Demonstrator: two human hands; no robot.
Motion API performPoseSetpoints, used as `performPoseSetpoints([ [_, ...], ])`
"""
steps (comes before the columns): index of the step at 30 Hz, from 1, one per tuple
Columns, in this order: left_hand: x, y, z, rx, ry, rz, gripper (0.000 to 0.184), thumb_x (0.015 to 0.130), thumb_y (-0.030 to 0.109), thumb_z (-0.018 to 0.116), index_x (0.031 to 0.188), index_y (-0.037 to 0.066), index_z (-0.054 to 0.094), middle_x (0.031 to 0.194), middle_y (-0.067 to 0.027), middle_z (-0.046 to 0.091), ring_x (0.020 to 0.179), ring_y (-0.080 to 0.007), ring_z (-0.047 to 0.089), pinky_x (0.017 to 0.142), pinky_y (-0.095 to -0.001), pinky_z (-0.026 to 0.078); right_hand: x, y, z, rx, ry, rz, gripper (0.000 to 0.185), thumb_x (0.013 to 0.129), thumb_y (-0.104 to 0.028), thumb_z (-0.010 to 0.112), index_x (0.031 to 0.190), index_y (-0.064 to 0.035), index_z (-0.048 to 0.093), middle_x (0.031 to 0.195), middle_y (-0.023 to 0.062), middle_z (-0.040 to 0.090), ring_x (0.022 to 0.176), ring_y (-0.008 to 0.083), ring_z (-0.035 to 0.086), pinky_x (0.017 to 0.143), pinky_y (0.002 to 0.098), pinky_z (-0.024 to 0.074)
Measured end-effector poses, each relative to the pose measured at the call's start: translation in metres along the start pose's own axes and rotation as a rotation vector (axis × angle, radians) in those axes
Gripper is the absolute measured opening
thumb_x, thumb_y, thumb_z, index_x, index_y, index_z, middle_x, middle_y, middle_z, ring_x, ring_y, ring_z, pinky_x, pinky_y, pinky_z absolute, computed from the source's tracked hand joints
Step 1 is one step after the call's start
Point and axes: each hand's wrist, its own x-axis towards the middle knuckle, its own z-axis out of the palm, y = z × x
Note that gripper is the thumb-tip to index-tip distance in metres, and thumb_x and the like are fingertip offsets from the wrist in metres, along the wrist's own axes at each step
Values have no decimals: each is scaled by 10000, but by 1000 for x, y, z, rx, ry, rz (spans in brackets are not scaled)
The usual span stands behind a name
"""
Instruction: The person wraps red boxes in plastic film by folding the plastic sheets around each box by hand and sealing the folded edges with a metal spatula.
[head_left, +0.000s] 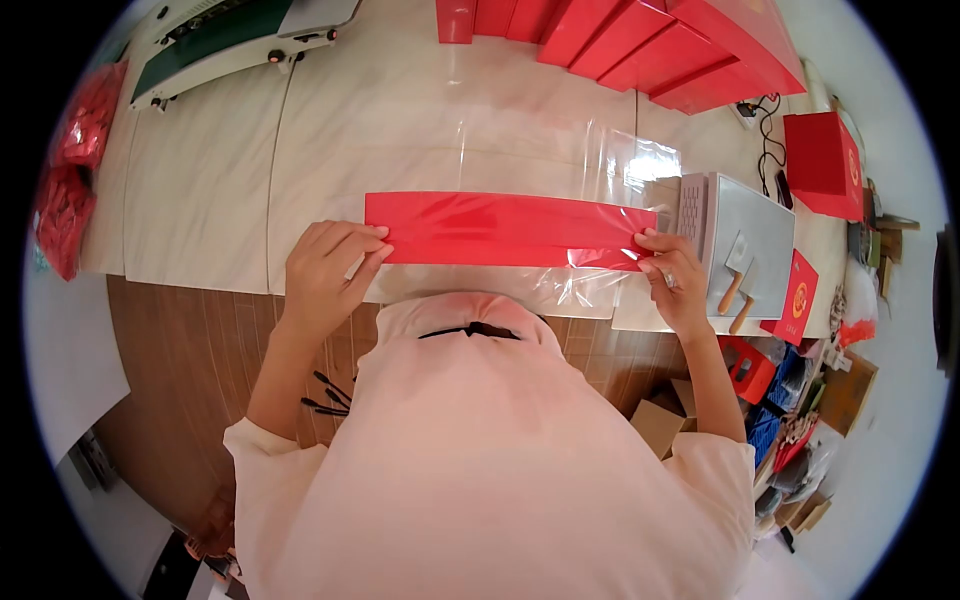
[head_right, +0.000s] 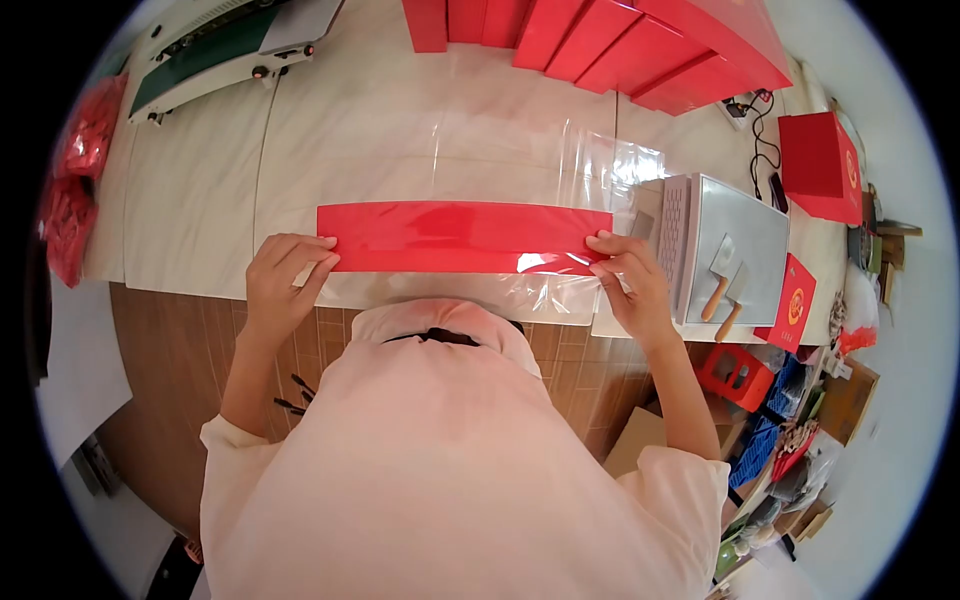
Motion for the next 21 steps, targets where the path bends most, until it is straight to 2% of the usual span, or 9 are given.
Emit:
performPoseSetpoints([
  [6,1,4,6,-24,50,-76,122,726,28,749,749,57,633,846,-34,681,766,-208,606,664,-314,469,2,-4,2,7,24,48,94,800,45,679,832,-1,603,1032,114,657,1035,291,623,896,358,501],
  [21,2,5,14,-41,95,-113,152,724,4,749,722,33,599,788,-54,650,732,-213,593,634,-318,464,2,-8,7,-37,54,40,119,794,80,664,799,12,567,1007,119,655,1004,293,625,891,355,507],
])
